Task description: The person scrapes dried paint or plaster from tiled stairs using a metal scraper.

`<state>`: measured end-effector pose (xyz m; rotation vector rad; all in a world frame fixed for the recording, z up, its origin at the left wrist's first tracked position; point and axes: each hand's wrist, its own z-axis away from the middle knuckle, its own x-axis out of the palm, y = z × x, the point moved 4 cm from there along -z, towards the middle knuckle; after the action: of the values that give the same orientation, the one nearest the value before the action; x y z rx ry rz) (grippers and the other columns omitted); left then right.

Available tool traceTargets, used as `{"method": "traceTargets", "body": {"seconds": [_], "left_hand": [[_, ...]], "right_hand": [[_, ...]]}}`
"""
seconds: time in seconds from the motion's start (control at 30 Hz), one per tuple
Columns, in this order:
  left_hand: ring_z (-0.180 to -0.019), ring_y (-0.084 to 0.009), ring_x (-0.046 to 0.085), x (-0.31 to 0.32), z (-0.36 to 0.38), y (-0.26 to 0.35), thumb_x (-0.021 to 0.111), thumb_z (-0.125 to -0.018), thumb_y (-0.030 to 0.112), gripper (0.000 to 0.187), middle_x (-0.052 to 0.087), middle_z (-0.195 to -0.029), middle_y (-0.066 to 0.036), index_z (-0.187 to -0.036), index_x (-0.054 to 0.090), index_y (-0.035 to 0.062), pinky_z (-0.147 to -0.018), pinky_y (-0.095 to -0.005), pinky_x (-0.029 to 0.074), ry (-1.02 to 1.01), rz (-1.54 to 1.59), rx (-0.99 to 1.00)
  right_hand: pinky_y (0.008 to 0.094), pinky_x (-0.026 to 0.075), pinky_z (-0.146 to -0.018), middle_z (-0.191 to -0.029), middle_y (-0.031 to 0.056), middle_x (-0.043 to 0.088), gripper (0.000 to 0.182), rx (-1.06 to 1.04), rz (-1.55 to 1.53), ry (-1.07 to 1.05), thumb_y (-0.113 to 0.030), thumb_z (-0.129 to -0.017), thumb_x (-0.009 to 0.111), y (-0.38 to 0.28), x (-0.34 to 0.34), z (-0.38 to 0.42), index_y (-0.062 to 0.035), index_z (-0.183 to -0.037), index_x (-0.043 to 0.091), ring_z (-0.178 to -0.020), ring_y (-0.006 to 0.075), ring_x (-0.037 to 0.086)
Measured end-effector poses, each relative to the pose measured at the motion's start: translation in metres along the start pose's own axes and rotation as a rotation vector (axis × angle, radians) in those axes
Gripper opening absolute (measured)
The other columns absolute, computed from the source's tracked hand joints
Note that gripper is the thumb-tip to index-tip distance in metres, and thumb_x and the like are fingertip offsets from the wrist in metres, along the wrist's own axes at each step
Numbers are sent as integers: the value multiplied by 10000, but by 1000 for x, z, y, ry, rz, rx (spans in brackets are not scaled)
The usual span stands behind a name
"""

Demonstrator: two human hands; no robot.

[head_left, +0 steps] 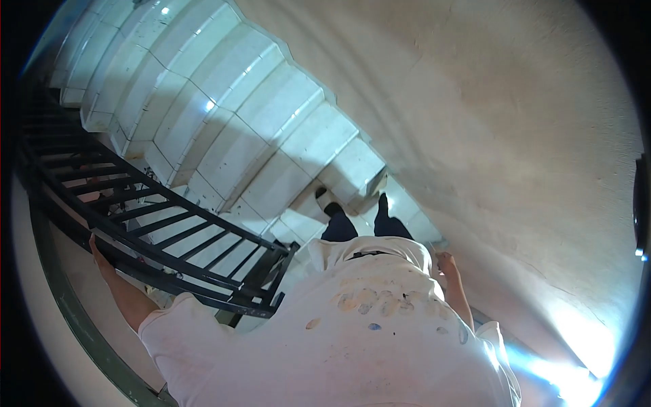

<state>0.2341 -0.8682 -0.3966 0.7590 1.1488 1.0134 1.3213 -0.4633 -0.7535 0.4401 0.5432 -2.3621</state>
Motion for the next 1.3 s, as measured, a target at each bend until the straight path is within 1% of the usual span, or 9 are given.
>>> {"method": "traceTargets", "body": {"seconds": [0.33,0.4,0.63,1.0,1.07,1.1,1.13,1.2,1.3], "left_hand": [[-1309,-290,462,16,22,16,554,-921,572,703,499,-1438,-114,-1427,499,87,-1128,-419,326,-138,119,-39],[-1327,-284,445,16,26,19,523,-940,567,683,482,-1457,-99,-1439,483,102,-1136,-424,313,-160,81,19],[-1217,-262,545,65,14,33,589,-946,499,574,588,-1354,-111,-1365,580,106,-1064,-391,406,-226,89,150],[-1188,-257,562,344,20,54,605,-943,485,548,608,-1322,-114,-1339,602,106,-1043,-382,422,-505,160,383],[-1182,-257,565,477,53,58,608,-943,483,543,611,-1317,-114,-1334,605,106,-1039,-380,424,-683,192,416],[-1179,-256,567,521,88,70,609,-942,481,541,613,-1314,-115,-1332,607,106,-1037,-379,426,-756,204,440],[-1177,-256,568,559,105,79,610,-942,480,539,615,-1311,-115,-1329,609,106,-1035,-379,427,-810,212,467],[-1171,-255,571,593,125,91,613,-941,477,534,618,-1305,-115,-1325,613,106,-1031,-377,430,-868,220,523],[-1163,-254,576,603,127,107,617,-941,474,527,624,-1297,-116,-1318,619,106,-1026,-375,434,-878,209,615]], "right_hand": [[413,460,-450,-676,138,613,299,149,-21,67,-267,-989,495,85,28,27,-18,-966,659,-538,261,611],[404,442,-455,-673,126,609,304,-475,100,-6,-277,-987,505,136,66,-36,-8,-936,636,-545,260,597],[381,431,-462,-647,75,573,350,3,-307,18,-335,-970,569,35,106,38,-18,-834,624,-537,197,545],[421,422,-509,-663,95,553,324,804,-258,140,-233,-988,479,278,210,134,2,-780,561,-564,181,503],[404,446,-530,-697,100,595,270,679,-409,336,-204,-913,537,237,243,142,14,-770,606,-583,180,544],[391,458,-533,-715,89,620,202,30,-1049,529,-186,-847,581,322,317,71,-16,-763,648,-611,191,584],[397,453,-541,-702,89,623,164,414,-291,106,-171,-813,607,268,303,33,-32,-751,668,-615,190,585],[399,457,-563,-717,136,637,191,345,-224,109,-171,-821,614,198,294,40,-17,-724,671,-648,191,603],[435,499,-582,-960,145,731,231,-801,-267,846,-255,-820,640,19,235,34,-139,-967,774,-865,287,720]]}}
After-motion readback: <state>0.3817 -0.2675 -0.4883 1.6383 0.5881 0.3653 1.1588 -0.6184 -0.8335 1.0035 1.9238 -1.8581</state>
